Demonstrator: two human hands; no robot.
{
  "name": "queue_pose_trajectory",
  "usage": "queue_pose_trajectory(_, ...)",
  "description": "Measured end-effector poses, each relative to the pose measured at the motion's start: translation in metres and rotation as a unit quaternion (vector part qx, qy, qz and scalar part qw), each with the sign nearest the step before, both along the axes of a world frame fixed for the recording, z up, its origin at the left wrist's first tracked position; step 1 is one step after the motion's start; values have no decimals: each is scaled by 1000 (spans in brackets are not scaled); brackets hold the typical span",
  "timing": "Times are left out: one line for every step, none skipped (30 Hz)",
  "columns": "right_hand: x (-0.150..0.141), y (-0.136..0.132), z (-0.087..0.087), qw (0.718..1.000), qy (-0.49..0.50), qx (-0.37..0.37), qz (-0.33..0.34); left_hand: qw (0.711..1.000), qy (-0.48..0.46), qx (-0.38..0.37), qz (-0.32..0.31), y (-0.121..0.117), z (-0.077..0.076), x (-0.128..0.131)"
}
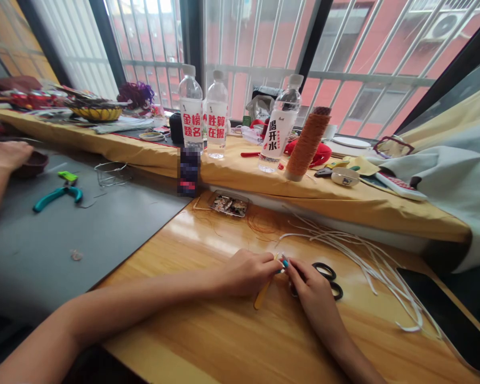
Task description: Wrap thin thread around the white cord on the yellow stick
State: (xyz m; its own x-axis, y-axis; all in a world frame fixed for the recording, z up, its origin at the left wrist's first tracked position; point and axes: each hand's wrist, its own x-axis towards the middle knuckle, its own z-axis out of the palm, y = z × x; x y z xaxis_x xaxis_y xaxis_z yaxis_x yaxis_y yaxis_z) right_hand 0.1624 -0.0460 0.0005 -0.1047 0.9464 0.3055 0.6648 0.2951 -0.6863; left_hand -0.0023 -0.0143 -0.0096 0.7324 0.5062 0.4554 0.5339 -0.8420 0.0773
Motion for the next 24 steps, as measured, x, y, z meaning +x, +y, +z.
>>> queue_pose_trajectory(0,1,-1,1000,-6,11,10,1000,11,9,-5,-1,0,0)
queue_pose_trajectory(-1,1,-2,1000,-13,19,21,1000,17,15,-6,-1,1,0)
queue_pose_trajectory(-2,1,-4,999,-21,25,32,1000,19,19,-3,-1,1,0)
queue_pose_trajectory(-2,1,-5,998,-31,29,42,1000,18,20,1,-2,1,0)
queue_pose_trajectory(-3,0,-6,997,-41,31,52,1000,15,20,7,-2,1,0)
queue_pose_trajectory(-3,0,-7,996,-50,33,62,1000,10,18,13,-1,0,0)
queue_pose_trajectory(-4,-1,-7,995,-57,34,72,1000,5,16,17,-1,0,1)
queue_pose_trajectory(-4,-2,-8,994,-61,35,80,1000,0,14,20,-1,-1,0)
queue_pose_trajectory(-4,-2,-8,994,-63,35,87,1000,-3,12,21,-1,-1,0)
queue_pose_trajectory(-4,-3,-8,993,-63,34,91,1000,-7,11,21,-2,-1,0)
queue_pose_trajectory(-4,-3,-8,993,-64,33,94,1000,-10,11,20,-2,-1,0)
queue_pose_trajectory(-4,-3,-8,993,-65,30,94,1000,-12,11,20,-2,-1,-1)
queue_pose_trajectory(-4,-3,-7,993,-67,27,94,1000,-14,11,20,-3,0,-1)
queue_pose_trajectory(-4,-3,-7,993,-69,22,96,1000,-14,11,20,-3,1,-1)
queue_pose_trajectory(-4,-3,-6,992,-71,18,98,1000,-14,11,20,-4,2,-1)
queue_pose_trajectory(-5,-3,-6,992,-73,14,100,1000,-12,12,20,-4,3,-1)
queue_pose_trajectory(-5,-4,-5,992,-75,11,104,1000,-8,12,19,-5,4,-1)
queue_pose_trajectory(-5,-4,-4,991,-78,8,107,1000,-5,12,18,-5,5,-1)
queue_pose_trajectory(-6,-4,-4,991,-80,6,110,1000,-3,12,17,-6,6,0)
queue_pose_trajectory(-6,-5,-4,990,-83,5,111,1000,-2,10,19,-6,6,0)
queue_pose_trajectory(-6,-5,-4,990,-86,5,114,1000,-2,7,21,-6,7,0)
queue_pose_trajectory(-6,-5,-5,989,-91,6,116,1000,-4,2,24,-6,7,0)
queue_pose_trajectory(-6,-5,-5,988,-96,9,119,1000,-8,-4,27,-6,7,1)
queue_pose_trajectory(-5,-5,-6,988,-101,14,119,999,-15,-14,31,-6,7,1)
